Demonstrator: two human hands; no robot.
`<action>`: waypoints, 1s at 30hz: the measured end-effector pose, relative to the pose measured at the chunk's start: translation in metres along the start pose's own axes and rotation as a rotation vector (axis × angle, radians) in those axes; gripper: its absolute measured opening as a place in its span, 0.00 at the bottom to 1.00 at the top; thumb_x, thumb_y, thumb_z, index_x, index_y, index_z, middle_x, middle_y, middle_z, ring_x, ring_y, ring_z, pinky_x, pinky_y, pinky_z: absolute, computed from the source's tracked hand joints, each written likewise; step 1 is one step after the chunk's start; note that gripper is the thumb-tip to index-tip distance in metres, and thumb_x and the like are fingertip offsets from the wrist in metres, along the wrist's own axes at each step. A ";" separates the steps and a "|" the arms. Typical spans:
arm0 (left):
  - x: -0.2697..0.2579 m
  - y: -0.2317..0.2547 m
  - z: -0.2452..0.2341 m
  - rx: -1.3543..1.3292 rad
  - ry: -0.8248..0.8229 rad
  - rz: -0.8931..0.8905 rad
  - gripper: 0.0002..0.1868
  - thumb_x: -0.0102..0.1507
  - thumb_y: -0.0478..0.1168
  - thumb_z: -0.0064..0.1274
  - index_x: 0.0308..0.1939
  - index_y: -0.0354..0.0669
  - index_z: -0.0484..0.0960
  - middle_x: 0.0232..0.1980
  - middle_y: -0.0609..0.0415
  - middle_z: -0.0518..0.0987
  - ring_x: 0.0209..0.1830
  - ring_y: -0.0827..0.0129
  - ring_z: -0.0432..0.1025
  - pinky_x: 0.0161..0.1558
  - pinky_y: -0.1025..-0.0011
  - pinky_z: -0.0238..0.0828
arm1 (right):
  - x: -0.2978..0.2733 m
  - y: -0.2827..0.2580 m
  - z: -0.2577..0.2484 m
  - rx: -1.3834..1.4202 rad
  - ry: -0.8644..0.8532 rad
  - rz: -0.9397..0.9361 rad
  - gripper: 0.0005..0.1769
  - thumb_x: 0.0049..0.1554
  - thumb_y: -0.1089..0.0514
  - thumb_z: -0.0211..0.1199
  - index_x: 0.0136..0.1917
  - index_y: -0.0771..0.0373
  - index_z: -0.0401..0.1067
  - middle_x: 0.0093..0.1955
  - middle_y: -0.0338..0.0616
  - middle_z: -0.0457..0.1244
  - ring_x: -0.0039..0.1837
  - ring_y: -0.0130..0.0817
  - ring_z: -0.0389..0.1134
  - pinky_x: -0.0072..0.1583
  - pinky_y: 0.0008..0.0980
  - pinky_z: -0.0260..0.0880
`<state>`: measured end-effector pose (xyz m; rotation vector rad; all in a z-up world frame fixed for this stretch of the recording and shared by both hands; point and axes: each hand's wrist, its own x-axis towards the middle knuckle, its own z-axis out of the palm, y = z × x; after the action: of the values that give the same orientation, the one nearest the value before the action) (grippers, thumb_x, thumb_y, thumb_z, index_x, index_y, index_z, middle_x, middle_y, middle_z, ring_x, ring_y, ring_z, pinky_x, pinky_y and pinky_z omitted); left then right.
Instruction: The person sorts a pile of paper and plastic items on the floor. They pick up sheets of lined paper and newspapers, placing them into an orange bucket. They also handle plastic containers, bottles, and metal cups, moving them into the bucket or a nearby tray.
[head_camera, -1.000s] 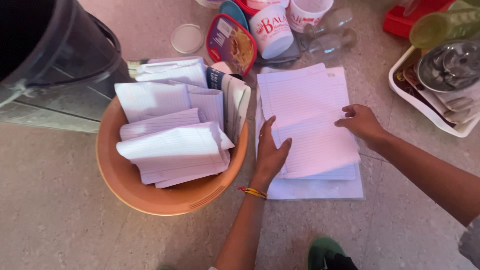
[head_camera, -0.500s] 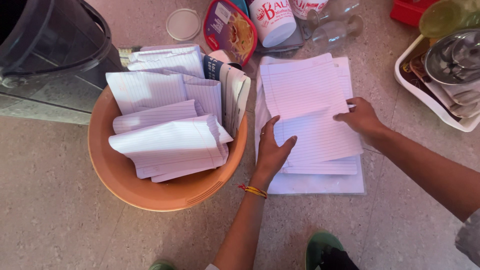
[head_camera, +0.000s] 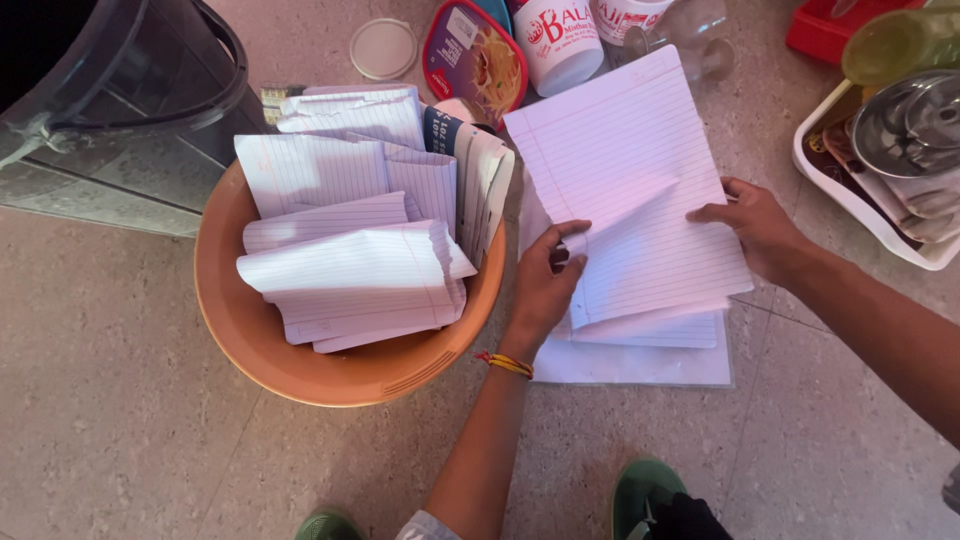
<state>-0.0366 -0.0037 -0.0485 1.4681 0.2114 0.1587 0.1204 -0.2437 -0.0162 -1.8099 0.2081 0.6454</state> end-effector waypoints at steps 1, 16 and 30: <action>0.000 0.001 0.000 -0.005 0.004 0.023 0.20 0.64 0.29 0.53 0.60 0.41 0.80 0.42 0.59 0.78 0.39 0.79 0.70 0.42 0.78 0.73 | -0.003 -0.003 -0.001 -0.006 -0.003 0.028 0.27 0.52 0.64 0.65 0.65 0.70 0.65 0.56 0.59 0.67 0.58 0.50 0.72 0.61 0.37 0.75; -0.010 0.028 -0.004 -0.065 -0.024 -0.010 0.47 0.64 0.31 0.55 0.82 0.49 0.46 0.36 0.57 0.70 0.29 0.80 0.62 0.31 0.80 0.63 | 0.010 -0.017 -0.030 0.150 -0.075 -0.058 0.15 0.49 0.66 0.63 0.51 0.67 0.71 0.53 0.54 0.67 0.61 0.48 0.69 0.70 0.52 0.67; -0.009 -0.006 -0.003 -0.138 -0.111 -0.015 0.23 0.64 0.30 0.51 0.64 0.29 0.71 0.47 0.49 0.83 0.43 0.75 0.76 0.45 0.74 0.76 | -0.009 -0.046 -0.019 0.242 -0.114 -0.082 0.24 0.51 0.65 0.59 0.61 0.74 0.66 0.56 0.57 0.66 0.62 0.46 0.71 0.66 0.54 0.69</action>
<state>-0.0466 -0.0037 -0.0545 1.3337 0.1195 0.0779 0.1400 -0.2473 0.0307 -1.5373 0.1292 0.6351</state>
